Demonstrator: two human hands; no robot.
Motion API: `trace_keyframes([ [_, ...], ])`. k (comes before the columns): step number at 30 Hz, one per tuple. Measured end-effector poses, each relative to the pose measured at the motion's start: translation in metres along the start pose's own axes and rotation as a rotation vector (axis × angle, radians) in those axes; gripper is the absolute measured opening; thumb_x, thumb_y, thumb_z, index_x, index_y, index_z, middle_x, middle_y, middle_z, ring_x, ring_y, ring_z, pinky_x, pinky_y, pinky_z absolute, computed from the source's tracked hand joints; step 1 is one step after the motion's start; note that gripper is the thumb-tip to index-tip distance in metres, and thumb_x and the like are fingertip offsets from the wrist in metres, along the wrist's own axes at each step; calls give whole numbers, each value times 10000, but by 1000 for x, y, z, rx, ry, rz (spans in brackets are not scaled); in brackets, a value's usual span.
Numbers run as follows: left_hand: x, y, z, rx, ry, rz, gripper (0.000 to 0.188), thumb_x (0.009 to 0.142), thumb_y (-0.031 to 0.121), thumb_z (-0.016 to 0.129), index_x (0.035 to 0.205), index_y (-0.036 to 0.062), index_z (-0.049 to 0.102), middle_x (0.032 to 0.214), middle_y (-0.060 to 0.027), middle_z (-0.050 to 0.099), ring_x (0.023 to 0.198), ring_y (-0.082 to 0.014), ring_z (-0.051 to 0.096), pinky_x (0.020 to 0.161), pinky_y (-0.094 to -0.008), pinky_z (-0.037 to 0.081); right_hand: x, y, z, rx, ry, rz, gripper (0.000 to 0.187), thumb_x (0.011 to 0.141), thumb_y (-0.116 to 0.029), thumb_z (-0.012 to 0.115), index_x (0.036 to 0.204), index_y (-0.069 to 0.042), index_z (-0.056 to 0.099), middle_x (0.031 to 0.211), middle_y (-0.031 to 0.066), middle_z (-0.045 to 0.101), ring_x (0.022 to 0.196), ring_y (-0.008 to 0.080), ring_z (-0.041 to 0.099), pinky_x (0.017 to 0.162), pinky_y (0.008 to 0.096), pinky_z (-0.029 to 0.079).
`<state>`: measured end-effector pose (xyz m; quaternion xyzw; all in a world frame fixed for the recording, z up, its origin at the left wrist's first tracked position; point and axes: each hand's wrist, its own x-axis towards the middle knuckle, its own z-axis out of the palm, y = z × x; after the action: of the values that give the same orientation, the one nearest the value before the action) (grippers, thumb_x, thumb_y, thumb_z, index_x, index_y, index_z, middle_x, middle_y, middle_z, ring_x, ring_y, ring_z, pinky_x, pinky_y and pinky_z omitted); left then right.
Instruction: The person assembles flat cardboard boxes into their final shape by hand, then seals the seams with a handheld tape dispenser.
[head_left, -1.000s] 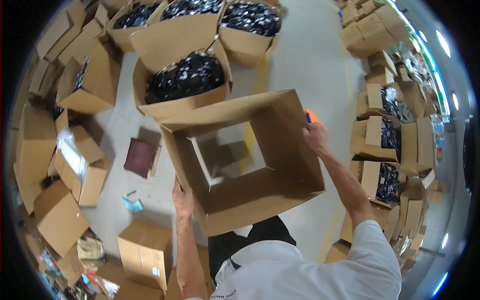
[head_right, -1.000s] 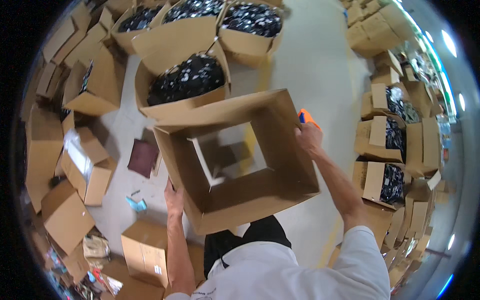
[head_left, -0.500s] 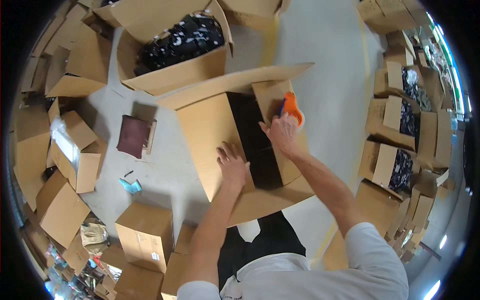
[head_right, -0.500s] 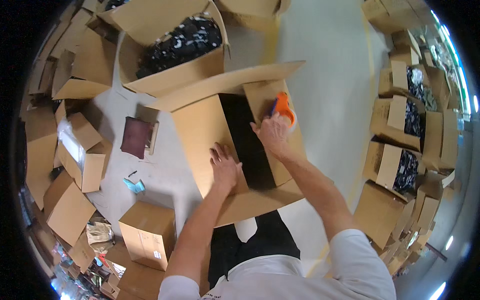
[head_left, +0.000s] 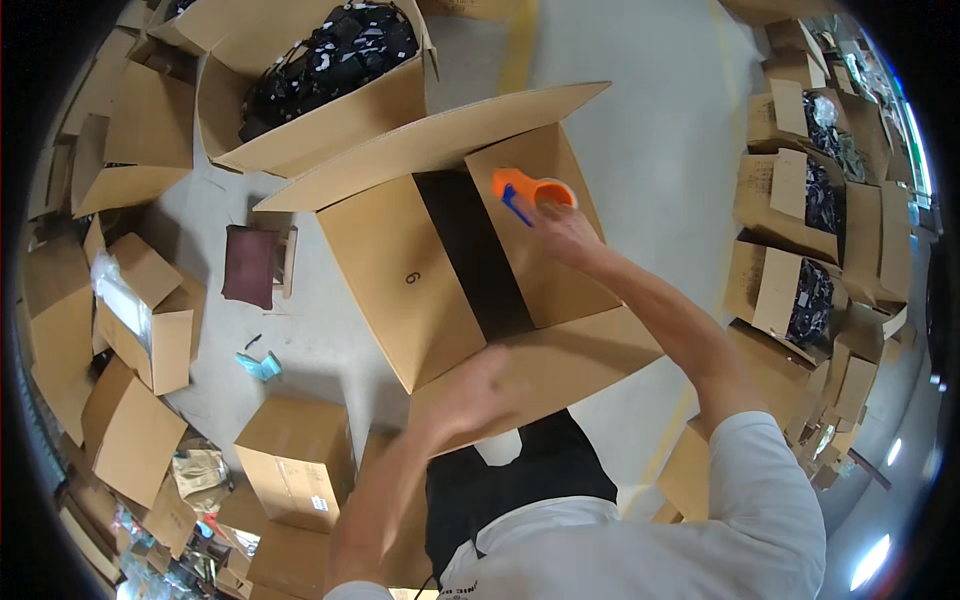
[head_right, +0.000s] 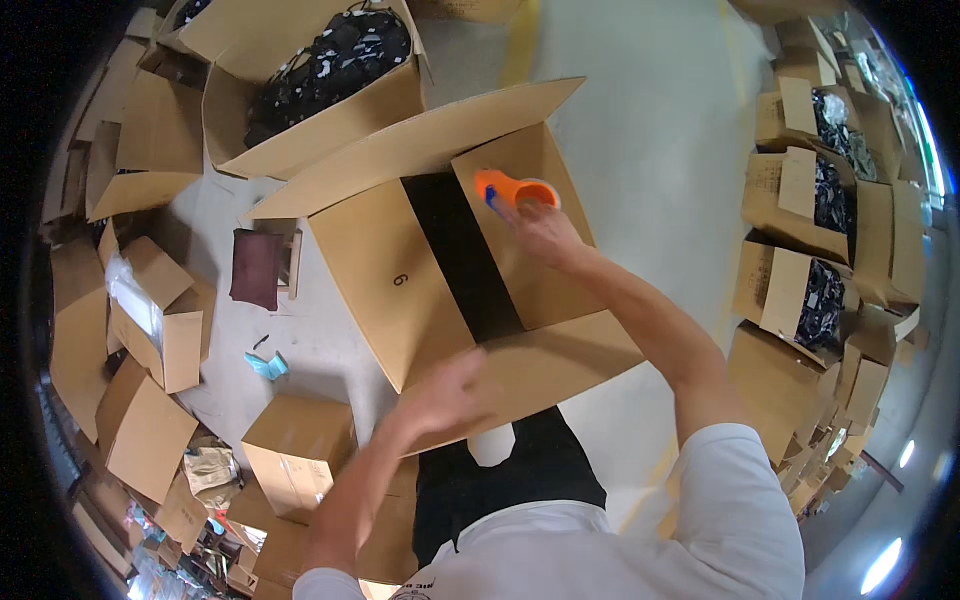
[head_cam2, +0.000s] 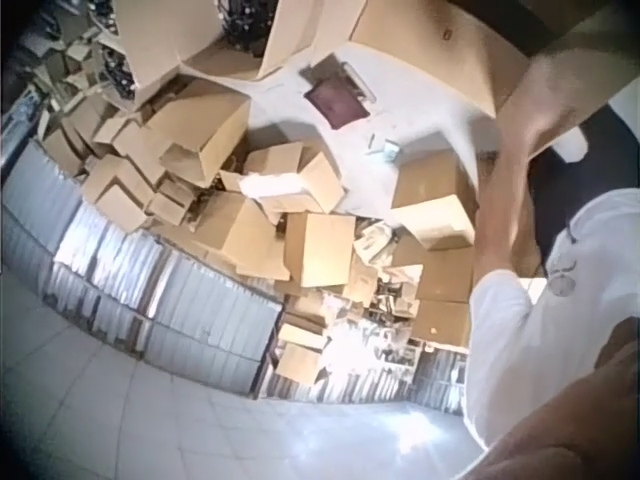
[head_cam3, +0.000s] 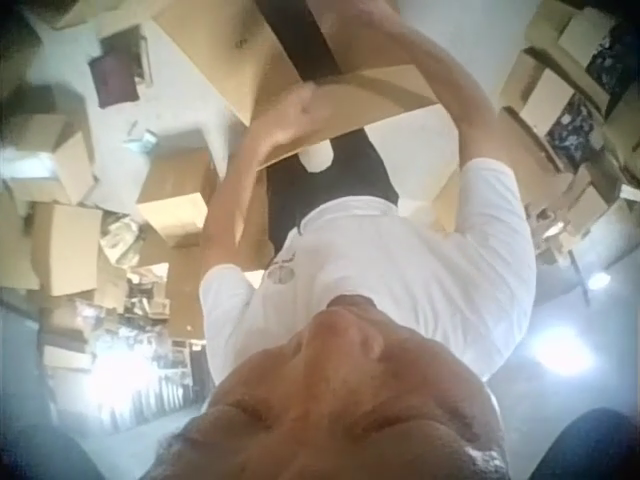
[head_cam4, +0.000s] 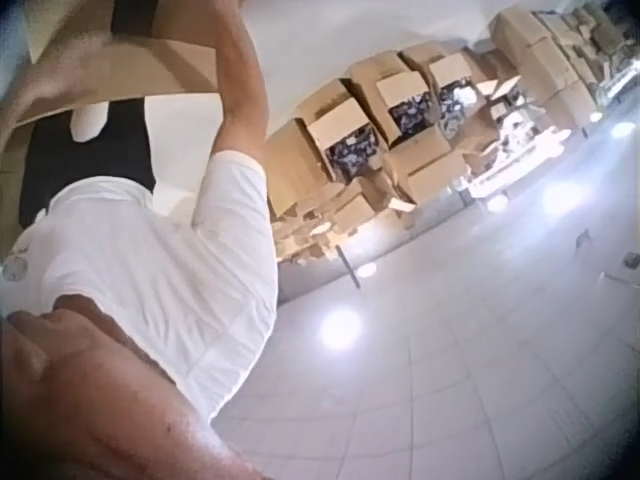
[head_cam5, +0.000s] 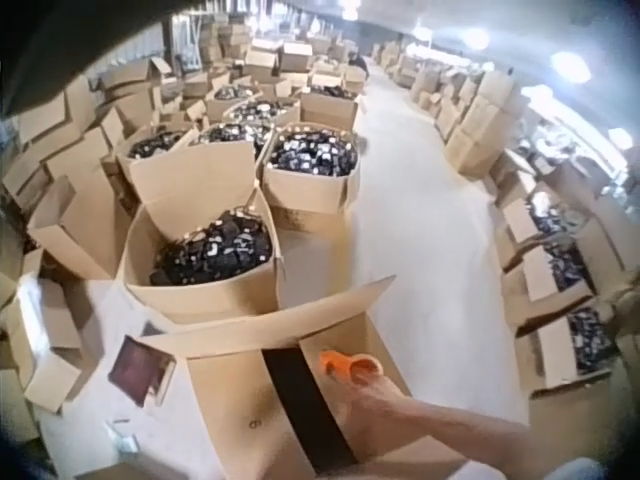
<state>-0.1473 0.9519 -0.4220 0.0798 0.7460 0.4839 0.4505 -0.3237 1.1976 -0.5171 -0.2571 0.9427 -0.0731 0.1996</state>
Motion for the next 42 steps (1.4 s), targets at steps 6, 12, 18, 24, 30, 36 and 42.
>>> trace_keyframes([
  [6, -25, 5, 15, 396, -32, 57, 497, 881, 410, 614, 1132, -19, 627, 1122, -212, 645, 1072, -364, 606, 911, -464, 483, -98, -10, -94, 626, 564, 366, 713, 883, -24, 640, 1489, -37, 265, 1228, 211, 583, 1074, 324, 610, 878, 370, 494],
  [12, 56, -87, -133, 200, -33, -312, 549, 715, 512, 752, 816, -25, 699, 757, -194, 671, 706, -340, 639, 669, -427, 493, -155, -41, -120, 1136, 968, 627, 480, 974, -190, 585, 1367, 32, 424, 1155, 87, 620, 1028, 144, 603, 917, 298, 466],
  [18, 74, -47, -134, 610, 252, 263, 415, 828, 309, 733, 1053, -27, 638, 994, -196, 657, 934, -331, 610, 849, -424, 470, -99, -25, 17, 1849, 770, 706, 372, 1006, -274, 544, 1249, 8, 547, 1100, 60, 646, 985, 137, 620, 896, 302, 489],
  [24, 72, 43, -213, 1183, 1223, 98, 661, 782, 388, 746, 1246, -18, 505, 1281, -220, 518, 1174, -389, 485, 1003, -508, 378, -91, -9, 27, 1787, 432, 648, 347, 1004, -243, 528, 1255, -5, 543, 1144, 56, 631, 1033, 126, 605, 888, 304, 498],
  [30, 97, 6, -93, 954, 1076, -118, 1015, 809, 582, 645, 1440, -105, 245, 1486, -316, 288, 1385, -449, 288, 1140, -543, 234, -111, 7, 29, 1902, 393, 682, 366, 1007, -219, 515, 1303, -3, 523, 1180, 40, 616, 1052, 121, 591, 949, 305, 465],
  [36, 126, -66, -40, 855, 946, -124, 979, 868, 547, 604, 1436, -138, 196, 1513, -343, 194, 1407, -472, 225, 1136, -591, 199, -111, -26, 11, 2033, 505, 739, 379, 1020, -253, 481, 1285, 18, 495, 1169, 70, 609, 1071, 147, 584, 955, 316, 454],
  [42, 142, -85, -34, 802, 839, -89, 894, 903, 476, 588, 1433, -141, 217, 1532, -323, 170, 1428, -454, 173, 1150, -580, 168, -105, -53, -14, 1895, 666, 764, 331, 996, -267, 493, 1155, 15, 560, 1016, 72, 628, 922, 143, 601, 861, 303, 469],
])
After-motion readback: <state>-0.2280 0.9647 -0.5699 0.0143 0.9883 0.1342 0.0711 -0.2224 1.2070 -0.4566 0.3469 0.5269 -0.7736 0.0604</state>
